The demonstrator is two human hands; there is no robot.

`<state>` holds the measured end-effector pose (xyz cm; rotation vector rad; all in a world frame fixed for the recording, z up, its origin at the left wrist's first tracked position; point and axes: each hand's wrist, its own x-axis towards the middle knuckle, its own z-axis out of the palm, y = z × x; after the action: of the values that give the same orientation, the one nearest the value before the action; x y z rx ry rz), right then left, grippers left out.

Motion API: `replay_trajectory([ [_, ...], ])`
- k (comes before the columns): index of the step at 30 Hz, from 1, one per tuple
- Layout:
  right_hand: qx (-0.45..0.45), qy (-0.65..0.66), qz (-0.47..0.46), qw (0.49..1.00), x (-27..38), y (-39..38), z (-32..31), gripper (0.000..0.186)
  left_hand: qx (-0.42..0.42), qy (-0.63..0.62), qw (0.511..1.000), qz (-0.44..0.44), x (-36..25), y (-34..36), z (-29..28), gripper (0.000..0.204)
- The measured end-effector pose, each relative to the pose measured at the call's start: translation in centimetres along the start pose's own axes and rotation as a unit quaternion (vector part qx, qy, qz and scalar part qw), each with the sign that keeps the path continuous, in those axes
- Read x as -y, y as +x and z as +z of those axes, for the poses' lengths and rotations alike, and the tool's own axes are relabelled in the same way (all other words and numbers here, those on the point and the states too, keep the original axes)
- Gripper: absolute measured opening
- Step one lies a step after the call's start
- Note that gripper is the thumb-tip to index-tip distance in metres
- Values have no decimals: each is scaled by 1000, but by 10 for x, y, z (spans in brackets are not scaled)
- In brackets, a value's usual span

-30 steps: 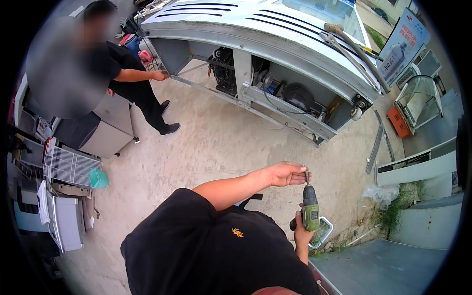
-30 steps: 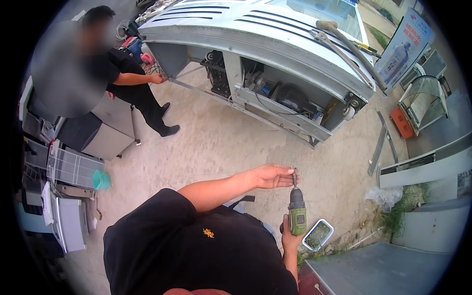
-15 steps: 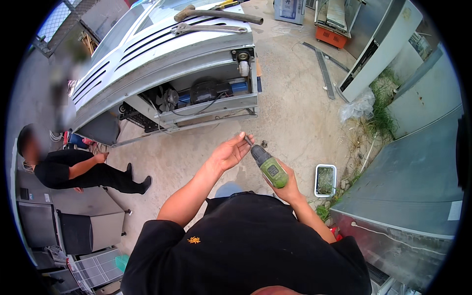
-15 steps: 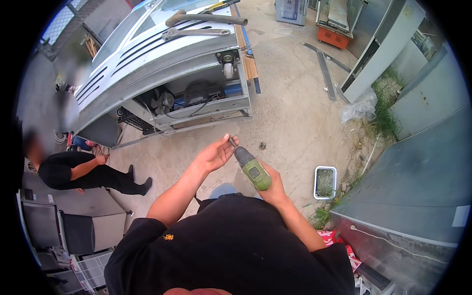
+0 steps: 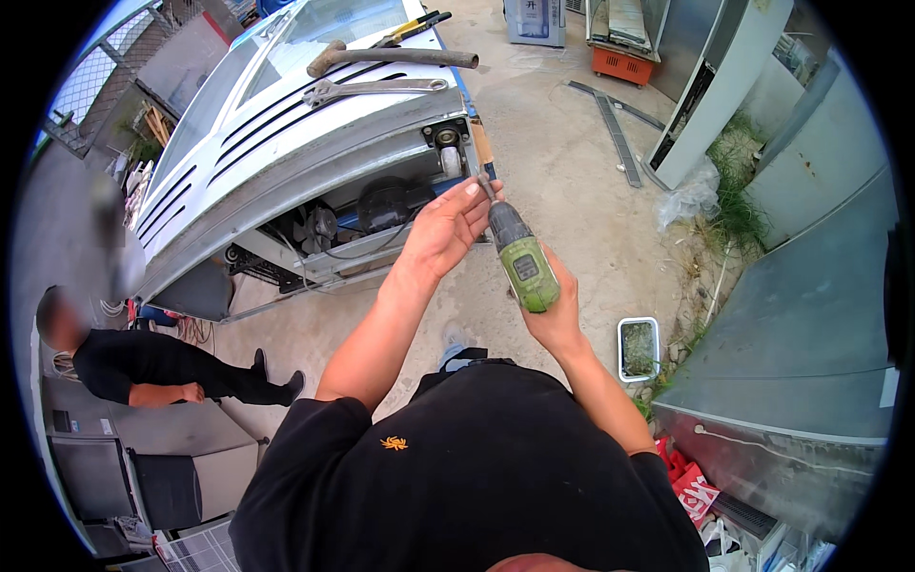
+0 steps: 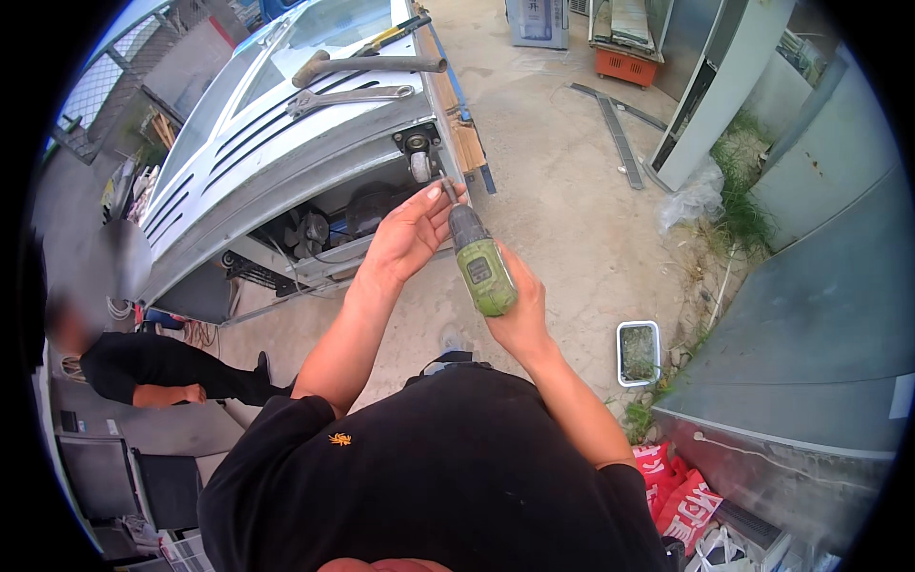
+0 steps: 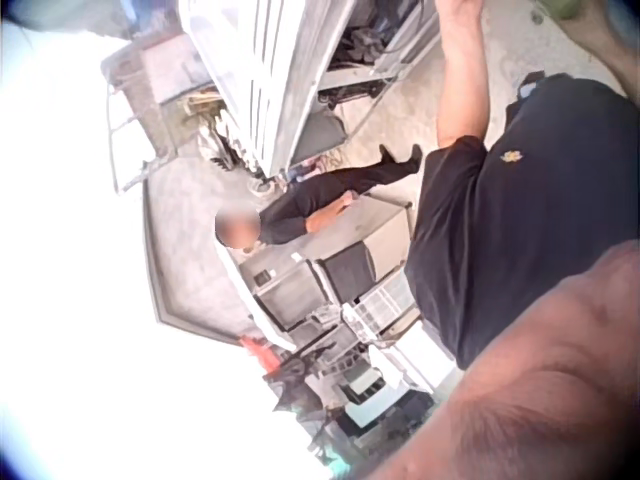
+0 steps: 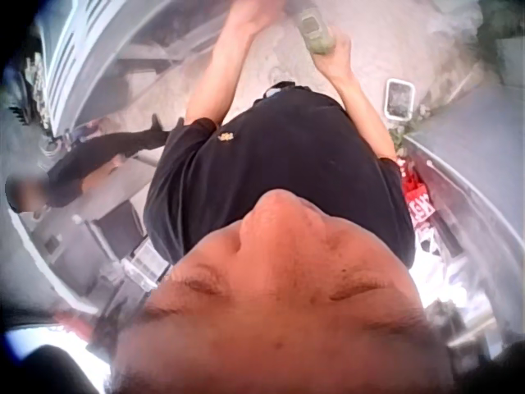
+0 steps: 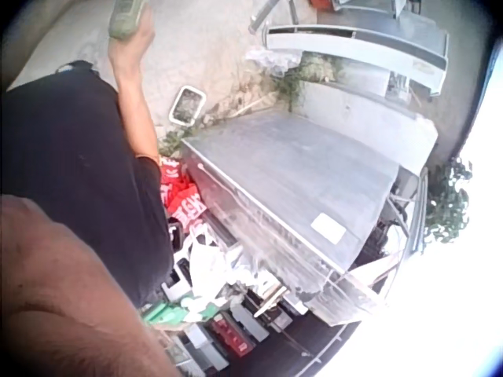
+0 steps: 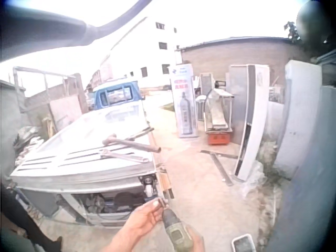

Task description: The person uses a wrench and a power drill to work on the underside of a large white appliance, likely a freezer or refrigerator. They tighten and loosen bolts on the frame and wheels while another person assists by holding the appliance steady.

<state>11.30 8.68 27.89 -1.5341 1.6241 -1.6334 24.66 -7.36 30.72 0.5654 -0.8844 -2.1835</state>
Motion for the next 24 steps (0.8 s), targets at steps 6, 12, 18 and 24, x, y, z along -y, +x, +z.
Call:
replay_trajectory([
  [6, -30, -13, 0, 999, -8, 38, 26, 50, 6, 46, 999, 26, -20, 17, -2, 42],
  [12, -46, -5, 4, 999, -8, 55, 45, 48, 5, 95, 995, 43, -34, 26, -10, 43],
  [18, -53, 8, 11, 998, -9, 58, 54, 49, 3, 123, 992, 34, -40, 34, -16, 45],
  [24, -61, -20, 14, 998, -1, 66, 53, 54, -1, 136, 990, 32, -44, 37, -15, 49],
])
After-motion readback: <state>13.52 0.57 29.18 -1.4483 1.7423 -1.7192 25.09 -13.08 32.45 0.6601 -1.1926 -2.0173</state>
